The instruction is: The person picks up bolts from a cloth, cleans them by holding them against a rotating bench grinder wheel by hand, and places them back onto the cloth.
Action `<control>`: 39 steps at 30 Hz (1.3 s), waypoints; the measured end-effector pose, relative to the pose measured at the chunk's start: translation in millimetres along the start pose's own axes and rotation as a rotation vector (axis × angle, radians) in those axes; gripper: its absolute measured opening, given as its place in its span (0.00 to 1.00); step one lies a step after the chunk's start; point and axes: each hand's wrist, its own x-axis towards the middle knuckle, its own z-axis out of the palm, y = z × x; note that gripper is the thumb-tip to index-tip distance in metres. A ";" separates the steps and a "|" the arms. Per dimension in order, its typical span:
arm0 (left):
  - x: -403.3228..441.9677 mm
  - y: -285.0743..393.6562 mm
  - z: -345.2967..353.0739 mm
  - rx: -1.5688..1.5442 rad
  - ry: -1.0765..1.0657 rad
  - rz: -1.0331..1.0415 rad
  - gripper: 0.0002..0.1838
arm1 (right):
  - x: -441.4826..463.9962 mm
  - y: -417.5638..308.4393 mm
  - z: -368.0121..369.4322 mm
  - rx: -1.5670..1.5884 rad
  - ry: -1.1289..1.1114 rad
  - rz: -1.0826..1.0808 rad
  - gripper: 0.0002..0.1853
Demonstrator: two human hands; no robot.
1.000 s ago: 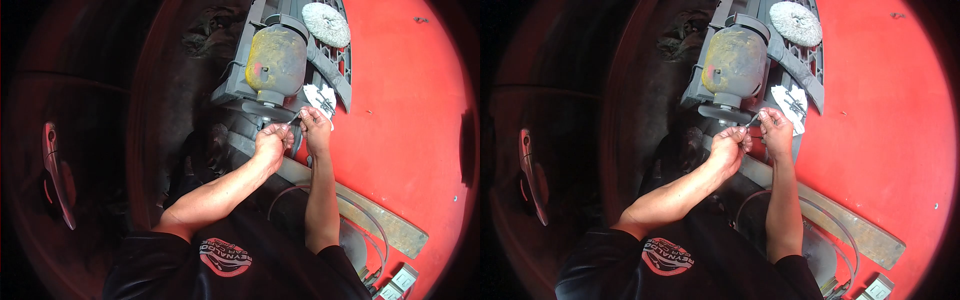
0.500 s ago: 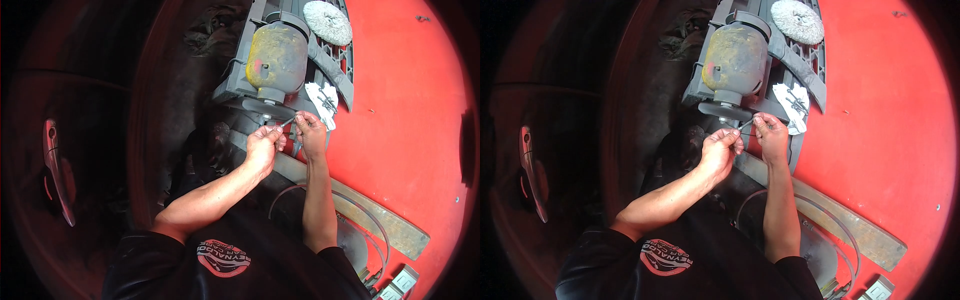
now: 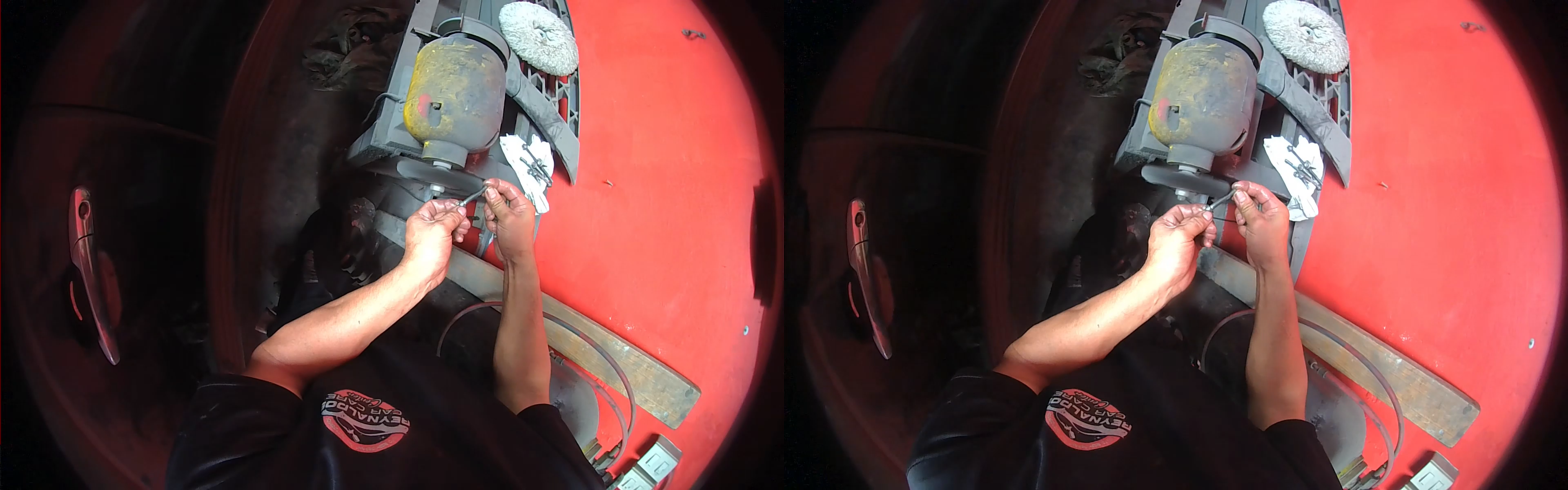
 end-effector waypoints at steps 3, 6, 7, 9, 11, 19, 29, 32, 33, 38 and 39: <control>-0.1 1.4 1.0 0.023 0.019 -0.020 0.03 | -0.1 -2.3 -1.5 -0.013 -0.023 -0.014 0.07; -1.1 -0.6 -1.9 0.104 -0.004 -0.071 0.03 | 0.8 -5.7 0.7 -0.050 -0.022 -0.022 0.07; -0.7 -1.5 -3.3 0.106 -0.026 -0.083 0.03 | 1.5 -6.6 1.5 -0.082 -0.015 -0.023 0.07; 0.5 -1.3 -4.6 0.108 -0.045 -0.092 0.04 | 0.7 -6.8 1.0 -0.074 -0.028 -0.029 0.07; 1.7 -0.8 -3.9 0.111 -0.044 -0.070 0.05 | -0.6 -7.1 1.0 -0.066 -0.036 -0.033 0.07; 5.6 -2.9 -2.3 0.027 -0.048 -0.054 0.05 | 0.6 -6.8 -0.9 -0.115 0.023 -0.058 0.07; 3.3 -1.8 2.6 -0.009 -0.044 -0.045 0.03 | 1.7 -9.9 -3.1 -0.127 0.058 -0.059 0.08; 2.7 -2.5 3.0 0.009 -0.051 -0.013 0.04 | 0.7 -10.1 -1.0 -0.129 0.068 -0.085 0.08; 2.6 -2.4 3.7 0.009 -0.051 -0.011 0.04 | 1.2 -9.7 -1.4 -0.121 0.067 -0.089 0.08; 1.5 -2.5 4.6 0.089 -0.015 0.004 0.04 | 3.4 -6.4 -3.0 -0.105 0.050 -0.101 0.08; 2.0 -3.6 3.2 0.089 -0.014 0.003 0.04 | 2.8 -6.7 -2.2 -0.111 0.055 -0.106 0.08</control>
